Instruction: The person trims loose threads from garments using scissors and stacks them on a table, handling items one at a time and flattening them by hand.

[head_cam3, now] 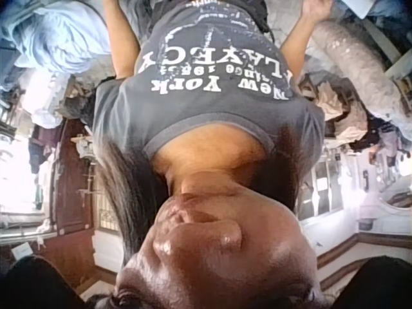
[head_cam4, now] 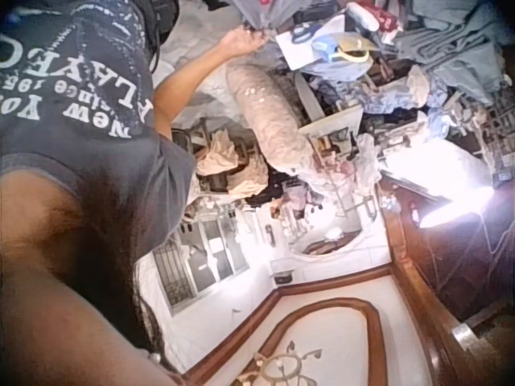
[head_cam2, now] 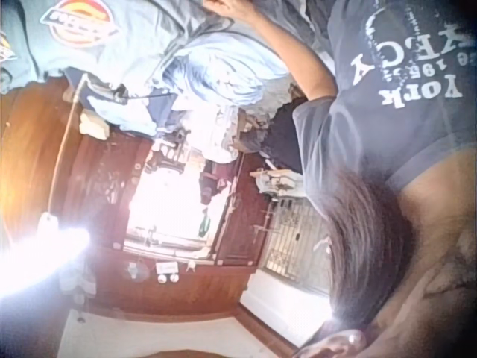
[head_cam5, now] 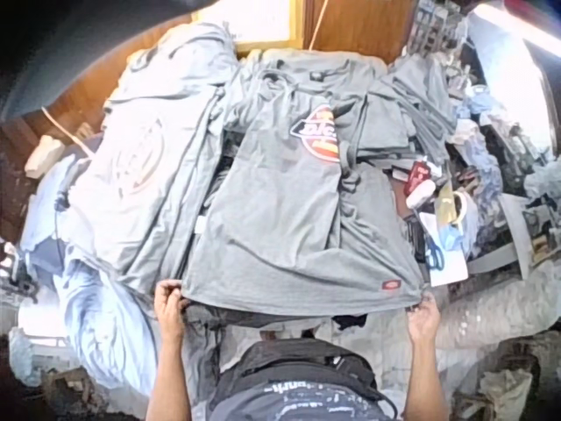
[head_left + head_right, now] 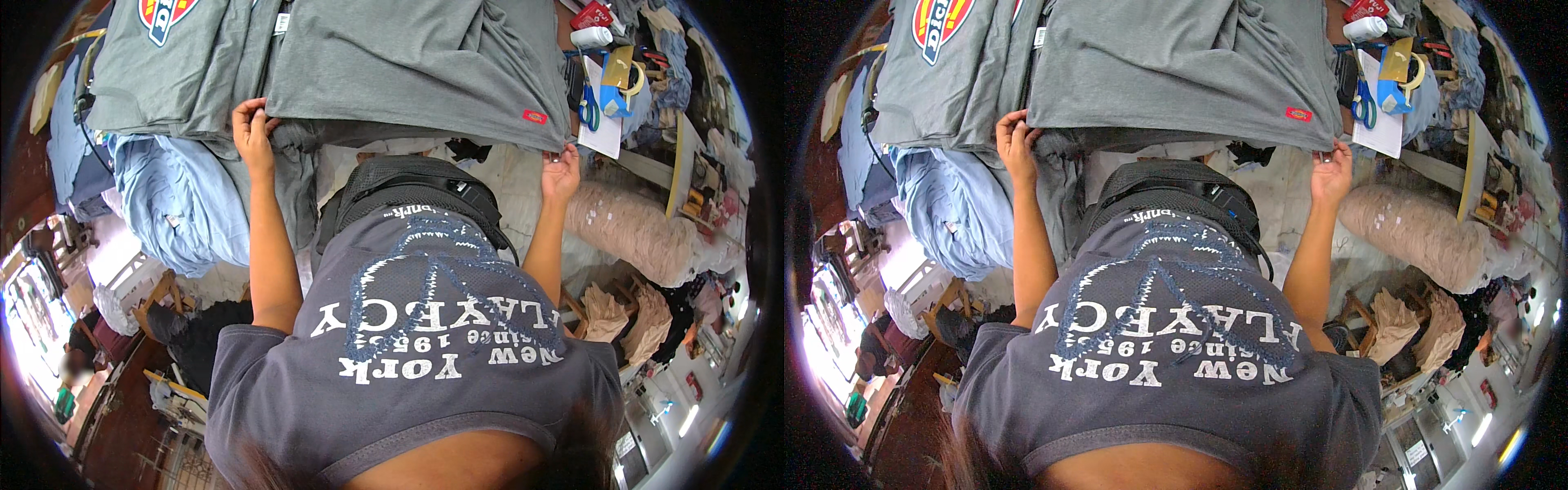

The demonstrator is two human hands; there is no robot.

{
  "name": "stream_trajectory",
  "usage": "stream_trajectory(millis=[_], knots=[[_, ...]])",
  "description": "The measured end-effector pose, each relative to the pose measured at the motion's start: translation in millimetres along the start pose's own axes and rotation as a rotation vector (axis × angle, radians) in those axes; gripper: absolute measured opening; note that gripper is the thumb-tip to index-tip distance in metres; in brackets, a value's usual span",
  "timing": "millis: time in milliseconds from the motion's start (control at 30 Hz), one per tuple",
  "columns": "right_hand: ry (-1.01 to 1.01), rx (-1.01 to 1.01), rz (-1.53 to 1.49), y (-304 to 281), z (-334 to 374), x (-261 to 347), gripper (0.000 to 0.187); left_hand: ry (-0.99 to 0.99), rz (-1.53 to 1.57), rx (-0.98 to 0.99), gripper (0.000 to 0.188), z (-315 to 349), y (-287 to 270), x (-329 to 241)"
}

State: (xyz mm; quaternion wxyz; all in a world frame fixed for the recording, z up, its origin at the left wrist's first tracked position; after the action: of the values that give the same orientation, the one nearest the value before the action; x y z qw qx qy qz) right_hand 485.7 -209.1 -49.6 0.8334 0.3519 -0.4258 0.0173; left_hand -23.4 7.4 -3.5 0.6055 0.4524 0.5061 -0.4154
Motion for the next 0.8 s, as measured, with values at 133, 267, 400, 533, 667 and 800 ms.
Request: stream_trajectory(millis=[133,267,400,533,667,800], knots=[[-0.144,-0.086,0.293,29,14,8,0.021,0.01,-0.063,0.013,0.04,-1,5,-2],[-0.224,-0.077,0.688,23,3,7,0.024,-0.017,-0.002,-0.006,0.038,-5,-4,6],[-0.111,-0.076,0.452,25,4,3,0.02,0.009,0.018,-0.007,0.037,-6,-9,7],[-0.051,-0.042,0.298,25,10,5,0.019,0.003,-0.043,0.004,0.037,-5,-1,3],[-0.023,-0.054,0.26,17,9,8,0.022,0.011,-0.15,-0.017,0.034,-2,5,-8],[-0.063,-0.035,0.384,26,7,18,0.034,-0.032,-0.371,-0.047,0.029,-9,10,-16]])
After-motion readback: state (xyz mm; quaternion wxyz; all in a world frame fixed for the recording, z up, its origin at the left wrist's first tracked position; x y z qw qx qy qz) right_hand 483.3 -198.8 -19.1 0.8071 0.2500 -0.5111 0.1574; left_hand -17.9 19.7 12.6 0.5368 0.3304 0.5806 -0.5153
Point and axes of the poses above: each hand's wrist, its own z-axis away from the middle knuckle, its own y-axis out of the palm, x = y × z, the point moved 5 cm from there along -z, towards the middle knuckle, and after that the axes turned 7 degrees about -x, right-handed, at the moved point
